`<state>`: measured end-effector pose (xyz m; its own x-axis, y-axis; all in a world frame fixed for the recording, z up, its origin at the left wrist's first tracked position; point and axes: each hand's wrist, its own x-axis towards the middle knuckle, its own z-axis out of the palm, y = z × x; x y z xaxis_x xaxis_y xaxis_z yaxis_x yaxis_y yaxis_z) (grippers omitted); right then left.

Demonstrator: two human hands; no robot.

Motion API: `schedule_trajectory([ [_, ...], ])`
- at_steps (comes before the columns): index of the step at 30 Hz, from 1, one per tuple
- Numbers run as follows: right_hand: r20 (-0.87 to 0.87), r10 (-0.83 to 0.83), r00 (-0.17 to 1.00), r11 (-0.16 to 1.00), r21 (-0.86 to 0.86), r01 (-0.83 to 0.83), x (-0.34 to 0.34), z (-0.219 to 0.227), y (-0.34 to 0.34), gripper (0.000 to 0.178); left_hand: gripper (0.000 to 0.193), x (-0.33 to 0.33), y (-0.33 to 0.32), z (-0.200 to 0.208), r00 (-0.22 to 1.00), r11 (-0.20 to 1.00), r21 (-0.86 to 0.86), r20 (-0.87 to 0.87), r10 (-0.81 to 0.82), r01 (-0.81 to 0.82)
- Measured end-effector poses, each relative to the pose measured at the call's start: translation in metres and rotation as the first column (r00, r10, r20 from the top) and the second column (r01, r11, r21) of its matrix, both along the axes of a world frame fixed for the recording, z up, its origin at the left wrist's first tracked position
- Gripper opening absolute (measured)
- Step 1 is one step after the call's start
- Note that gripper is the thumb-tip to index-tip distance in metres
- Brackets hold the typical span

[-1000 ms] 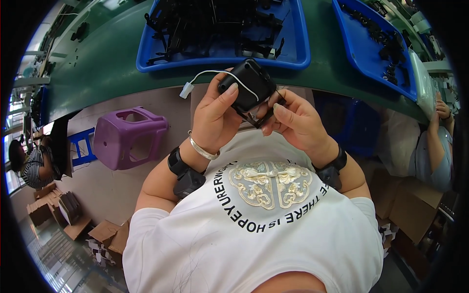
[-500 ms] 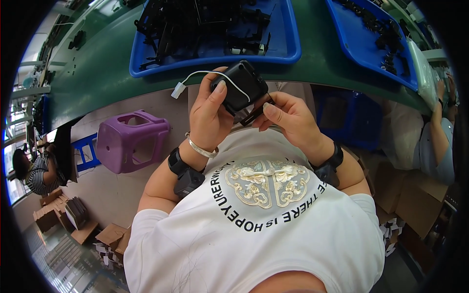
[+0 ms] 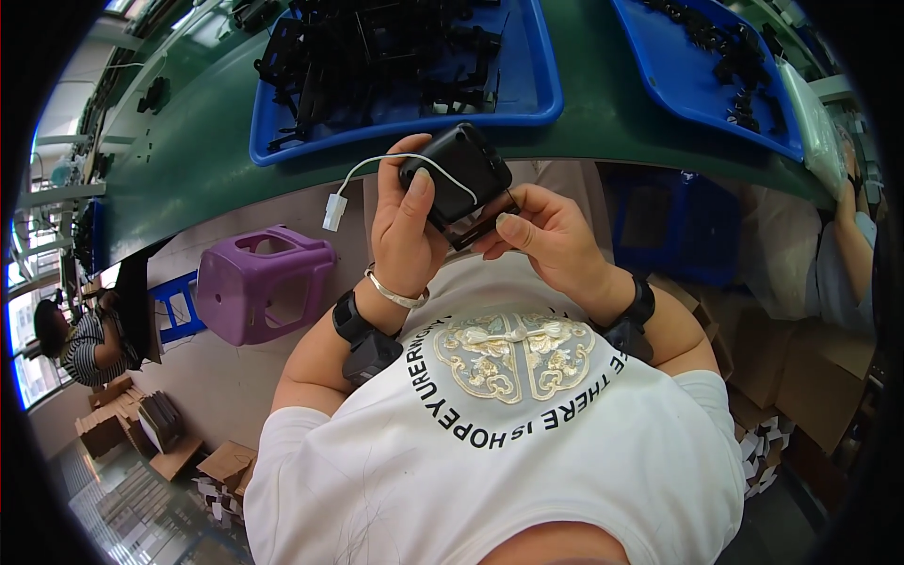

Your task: Assemble small plastic electronic components by snapping parts together and managing wires.

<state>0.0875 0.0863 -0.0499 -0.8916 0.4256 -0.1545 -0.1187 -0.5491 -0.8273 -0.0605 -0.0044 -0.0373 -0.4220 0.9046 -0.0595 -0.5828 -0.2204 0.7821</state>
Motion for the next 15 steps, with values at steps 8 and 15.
schedule_trajectory([
  [8,-0.001,-0.01,1.0,0.999,0.036,0.01,-0.0002,0.0016,-0.0003,0.029,0.047,0.0005,0.0006,-0.0019,0.999,1.0,-0.001,0.046,-0.025,0.025],
  [15,0.069,-0.088,0.994,0.975,0.21,0.072,-0.0021,0.009,-0.0036,0.026,0.053,0.0044,0.0029,-0.0044,1.0,0.998,-0.064,0.023,0.006,-0.004],
])
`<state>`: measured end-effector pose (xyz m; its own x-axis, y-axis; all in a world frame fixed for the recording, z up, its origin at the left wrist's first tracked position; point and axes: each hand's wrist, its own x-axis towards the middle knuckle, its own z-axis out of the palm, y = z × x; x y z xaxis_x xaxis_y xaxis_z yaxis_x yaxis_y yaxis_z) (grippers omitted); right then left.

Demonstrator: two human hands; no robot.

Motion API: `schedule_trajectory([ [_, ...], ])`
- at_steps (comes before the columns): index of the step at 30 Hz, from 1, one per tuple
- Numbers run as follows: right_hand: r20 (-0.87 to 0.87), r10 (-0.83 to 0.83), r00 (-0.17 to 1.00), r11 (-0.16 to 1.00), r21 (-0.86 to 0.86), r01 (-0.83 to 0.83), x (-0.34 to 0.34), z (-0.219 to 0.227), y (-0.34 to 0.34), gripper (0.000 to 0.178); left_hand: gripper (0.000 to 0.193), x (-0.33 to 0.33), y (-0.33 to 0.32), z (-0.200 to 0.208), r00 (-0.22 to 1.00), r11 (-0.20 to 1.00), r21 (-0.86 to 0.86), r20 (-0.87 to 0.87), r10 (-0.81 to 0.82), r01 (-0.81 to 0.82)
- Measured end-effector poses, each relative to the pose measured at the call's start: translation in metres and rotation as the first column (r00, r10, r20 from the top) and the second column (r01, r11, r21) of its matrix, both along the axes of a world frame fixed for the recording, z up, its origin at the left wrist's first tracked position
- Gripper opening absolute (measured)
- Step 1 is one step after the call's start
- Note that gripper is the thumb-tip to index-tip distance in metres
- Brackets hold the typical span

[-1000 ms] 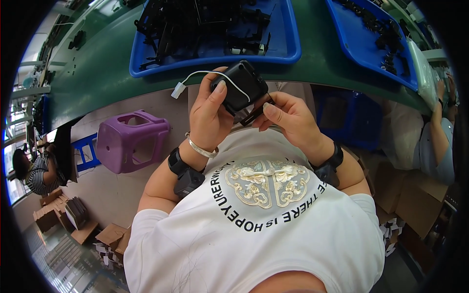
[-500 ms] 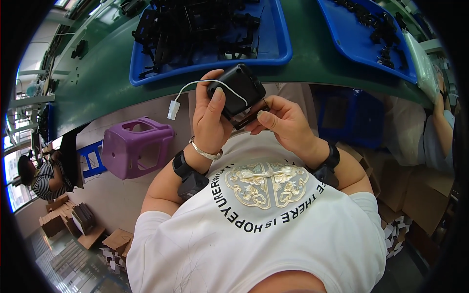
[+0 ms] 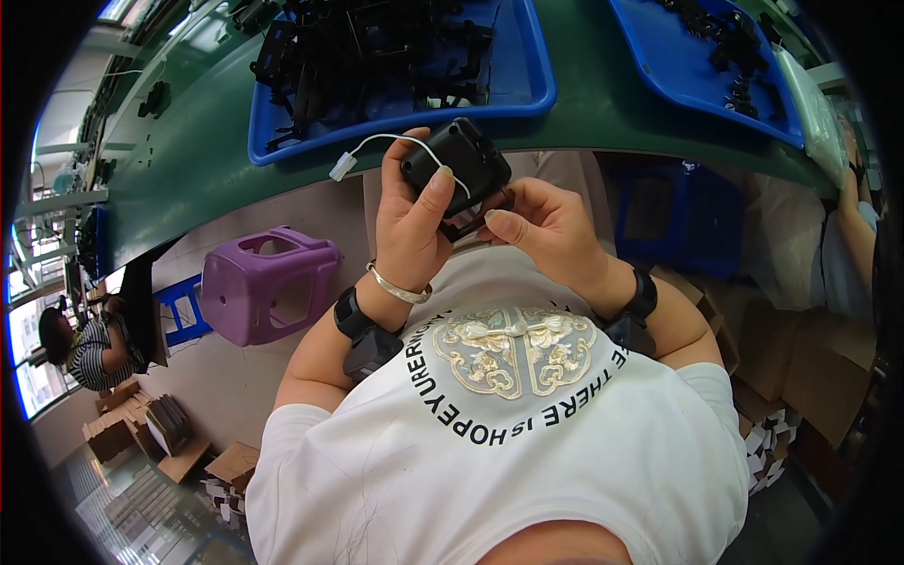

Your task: Assemble small plastic electronic components by snapping parts together and managing wires.

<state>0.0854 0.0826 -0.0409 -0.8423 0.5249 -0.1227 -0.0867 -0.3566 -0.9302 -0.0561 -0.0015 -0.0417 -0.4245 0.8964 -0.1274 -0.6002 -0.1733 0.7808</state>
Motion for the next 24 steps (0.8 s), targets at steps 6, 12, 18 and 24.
schedule_trajectory([
  [6,0.089,0.042,0.995,0.967,0.247,-0.063,0.003,0.014,0.004,0.025,0.053,0.0,0.0,-0.003,0.999,0.998,0.07,-0.04,0.005,-0.002],
  [12,0.171,0.152,0.974,0.898,0.388,-0.208,0.009,0.02,0.017,0.025,0.05,-0.003,0.001,-0.003,0.996,0.992,0.103,0.035,-0.083,0.079],
  [18,0.059,0.009,0.998,0.773,0.633,-0.045,0.057,0.031,0.074,0.021,0.05,-0.011,-0.003,-0.004,0.956,0.985,0.076,0.24,-0.171,0.157],
  [24,0.053,-0.507,0.86,0.605,0.733,0.311,0.127,0.062,0.172,0.018,0.05,-0.013,-0.015,0.001,0.942,0.974,0.037,0.249,-0.226,0.224],
])
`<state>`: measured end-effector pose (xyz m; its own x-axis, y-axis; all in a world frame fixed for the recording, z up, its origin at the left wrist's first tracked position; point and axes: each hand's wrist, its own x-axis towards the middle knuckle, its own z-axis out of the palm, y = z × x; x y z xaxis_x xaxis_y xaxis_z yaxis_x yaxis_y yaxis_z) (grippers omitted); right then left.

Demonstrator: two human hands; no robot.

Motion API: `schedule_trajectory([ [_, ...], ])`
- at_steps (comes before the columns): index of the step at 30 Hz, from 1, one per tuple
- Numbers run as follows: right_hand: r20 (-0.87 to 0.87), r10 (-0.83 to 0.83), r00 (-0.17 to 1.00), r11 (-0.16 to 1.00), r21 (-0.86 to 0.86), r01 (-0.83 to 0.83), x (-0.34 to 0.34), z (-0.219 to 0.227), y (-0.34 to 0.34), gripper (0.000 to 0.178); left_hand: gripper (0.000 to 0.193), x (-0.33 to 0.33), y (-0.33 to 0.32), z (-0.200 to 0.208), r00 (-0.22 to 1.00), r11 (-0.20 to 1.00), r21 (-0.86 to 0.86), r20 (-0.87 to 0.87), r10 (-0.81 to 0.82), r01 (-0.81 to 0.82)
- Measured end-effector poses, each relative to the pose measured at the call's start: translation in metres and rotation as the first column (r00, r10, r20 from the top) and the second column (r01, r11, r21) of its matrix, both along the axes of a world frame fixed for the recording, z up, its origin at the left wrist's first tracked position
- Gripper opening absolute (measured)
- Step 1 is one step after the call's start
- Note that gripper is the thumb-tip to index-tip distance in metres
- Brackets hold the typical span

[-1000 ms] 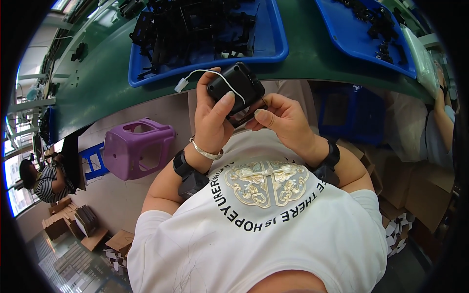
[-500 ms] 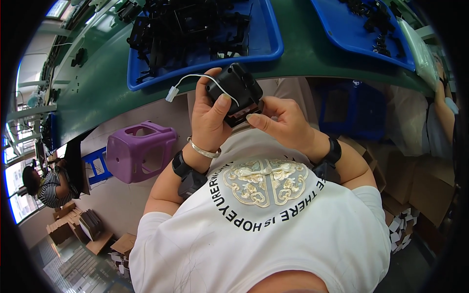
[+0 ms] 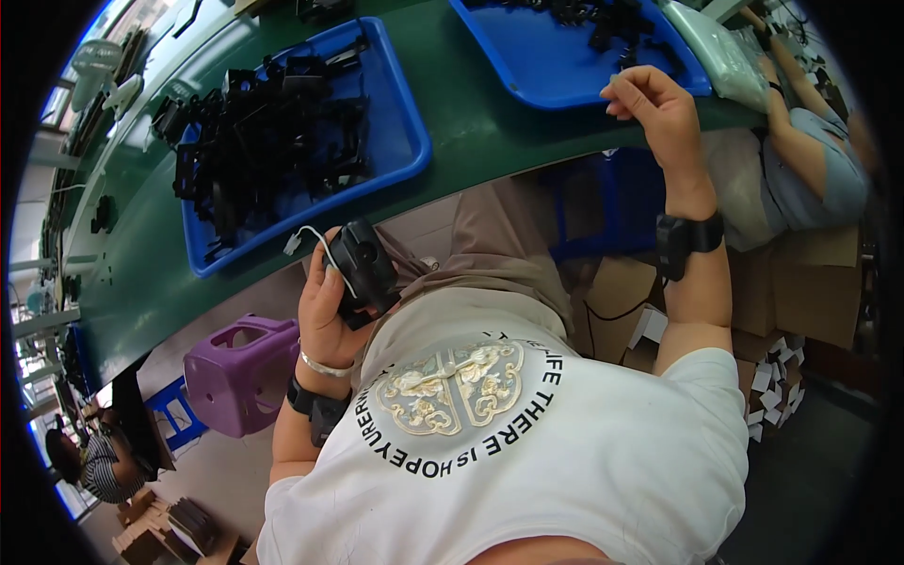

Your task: Assemble small plastic electronic components by snapping parts together and managing wires.

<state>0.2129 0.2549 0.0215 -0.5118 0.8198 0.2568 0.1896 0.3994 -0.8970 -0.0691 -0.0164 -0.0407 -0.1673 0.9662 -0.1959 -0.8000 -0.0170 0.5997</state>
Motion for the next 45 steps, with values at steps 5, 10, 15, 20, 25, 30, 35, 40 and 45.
schedule_trajectory([
  [5,0.342,-0.265,0.901,0.953,0.233,0.192,0.052,0.004,0.084,0.018,0.051,0.003,0.002,-0.002,0.999,0.999,-0.039,-0.052,-0.005,0.003],
  [10,0.448,-0.28,0.849,0.868,0.496,0.025,0.052,0.002,0.12,0.022,0.052,0.004,0.001,-0.004,0.997,0.999,-0.044,-0.064,-0.031,0.028],
  [15,0.785,-0.224,0.577,0.94,0.33,-0.085,0.05,0.01,0.129,0.027,0.053,0.0,-0.006,-0.004,0.996,0.998,-0.065,-0.084,-0.005,-0.001],
  [20,0.775,-0.255,0.578,0.922,0.375,-0.096,0.034,0.001,0.123,0.025,0.052,0.003,-0.007,-0.012,0.997,0.997,-0.077,-0.072,0.001,-0.007],
  [25,0.737,-0.136,0.661,0.943,0.301,-0.141,0.014,-0.002,0.115,0.021,0.054,0.003,-0.002,-0.008,0.993,0.998,-0.059,-0.113,-0.028,0.021],
  [30,0.642,0.006,0.767,0.971,0.178,-0.156,-0.001,0.0,0.097,0.018,0.057,0.0,-0.003,-0.01,0.991,0.995,-0.09,-0.118,-0.064,0.053],
  [35,0.48,0.039,0.877,0.985,0.131,-0.115,-0.01,0.002,0.082,0.013,0.058,0.0,-0.008,-0.011,0.992,0.994,-0.099,-0.105,-0.065,0.055],
  [40,-0.029,0.146,0.989,0.964,-0.218,-0.149,-0.011,0.001,0.083,0.009,0.057,-0.001,-0.012,-0.008,0.994,0.995,-0.093,-0.091,-0.054,0.045],
  [45,-0.377,0.339,0.862,0.87,-0.223,-0.439,-0.034,0.012,0.023,0.01,0.054,0.0,-0.004,-0.006,0.998,0.996,-0.078,-0.036,-0.044,0.041],
])
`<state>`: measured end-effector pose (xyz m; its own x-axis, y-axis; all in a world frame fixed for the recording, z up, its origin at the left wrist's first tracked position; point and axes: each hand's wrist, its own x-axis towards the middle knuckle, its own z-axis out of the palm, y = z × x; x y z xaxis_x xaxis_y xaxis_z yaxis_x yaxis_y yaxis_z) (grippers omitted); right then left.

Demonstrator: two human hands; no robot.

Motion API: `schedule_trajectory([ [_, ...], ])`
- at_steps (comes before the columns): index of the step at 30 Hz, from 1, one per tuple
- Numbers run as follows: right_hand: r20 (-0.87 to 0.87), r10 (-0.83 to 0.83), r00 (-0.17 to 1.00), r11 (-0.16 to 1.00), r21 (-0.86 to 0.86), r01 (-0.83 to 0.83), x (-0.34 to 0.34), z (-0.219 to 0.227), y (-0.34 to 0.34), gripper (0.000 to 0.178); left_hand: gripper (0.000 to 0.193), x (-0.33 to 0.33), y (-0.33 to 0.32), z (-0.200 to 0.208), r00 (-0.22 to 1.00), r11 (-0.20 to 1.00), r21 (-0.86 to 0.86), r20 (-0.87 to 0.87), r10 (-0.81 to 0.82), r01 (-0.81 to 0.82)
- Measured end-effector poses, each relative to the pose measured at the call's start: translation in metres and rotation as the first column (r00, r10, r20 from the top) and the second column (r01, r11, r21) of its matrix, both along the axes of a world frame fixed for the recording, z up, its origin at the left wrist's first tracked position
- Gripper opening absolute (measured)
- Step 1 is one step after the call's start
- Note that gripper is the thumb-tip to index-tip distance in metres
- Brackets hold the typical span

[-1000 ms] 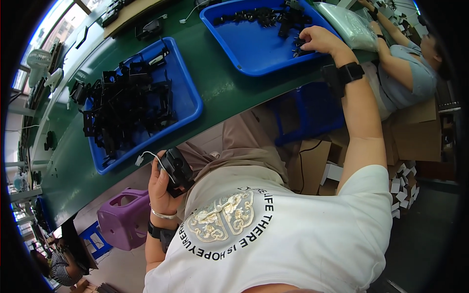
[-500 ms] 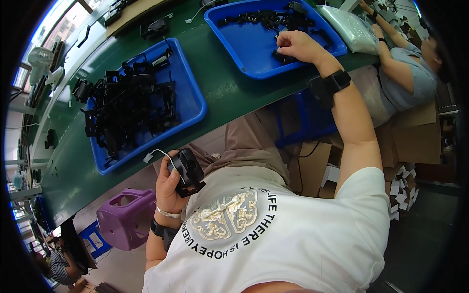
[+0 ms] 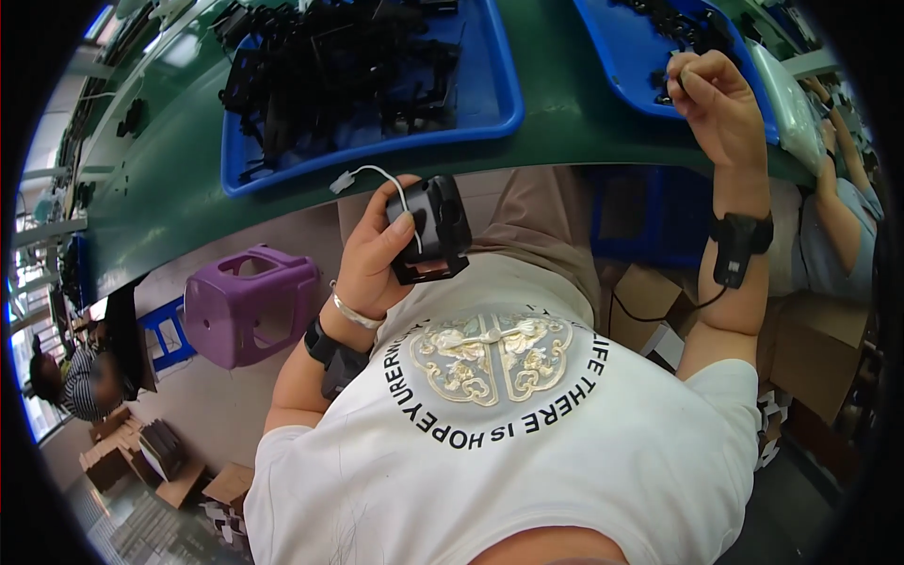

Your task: Assemble small plastic electronic components by snapping parts together and managing wires.

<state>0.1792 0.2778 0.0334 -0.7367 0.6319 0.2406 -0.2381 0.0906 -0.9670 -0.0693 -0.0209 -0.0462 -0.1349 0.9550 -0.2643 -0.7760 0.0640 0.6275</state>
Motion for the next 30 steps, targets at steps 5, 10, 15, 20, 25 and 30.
schedule_trajectory([
  [5,0.046,0.344,0.938,0.914,-0.246,-0.323,-0.054,-0.024,-0.111,0.016,0.052,0.0,0.004,0.0,0.999,1.0,-0.01,-0.021,0.025,-0.026],
  [10,0.189,0.333,0.924,0.905,-0.34,-0.257,-0.075,-0.031,-0.149,0.023,0.048,0.001,0.0,0.002,0.997,0.999,0.002,-0.065,0.036,-0.036],
  [15,0.219,0.188,0.958,0.969,-0.2,-0.145,-0.081,-0.04,-0.165,0.023,0.048,0.002,-0.006,0.002,0.986,0.999,-0.009,-0.16,0.04,-0.042],
  [20,0.211,0.098,0.973,0.955,0.254,-0.152,-0.087,-0.048,-0.166,0.024,0.048,0.003,-0.008,-0.005,0.963,0.997,0.012,-0.26,0.073,-0.072],
  [25,0.155,0.029,0.987,0.926,0.367,-0.085,-0.092,-0.055,-0.167,0.024,0.046,0.004,-0.005,-0.002,0.962,0.996,0.008,-0.258,0.084,-0.084],
  [30,0.173,0.05,0.984,0.922,0.37,-0.112,-0.088,-0.059,-0.166,0.025,0.046,0.005,-0.004,-0.001,0.967,0.994,0.016,-0.232,0.107,-0.106],
])
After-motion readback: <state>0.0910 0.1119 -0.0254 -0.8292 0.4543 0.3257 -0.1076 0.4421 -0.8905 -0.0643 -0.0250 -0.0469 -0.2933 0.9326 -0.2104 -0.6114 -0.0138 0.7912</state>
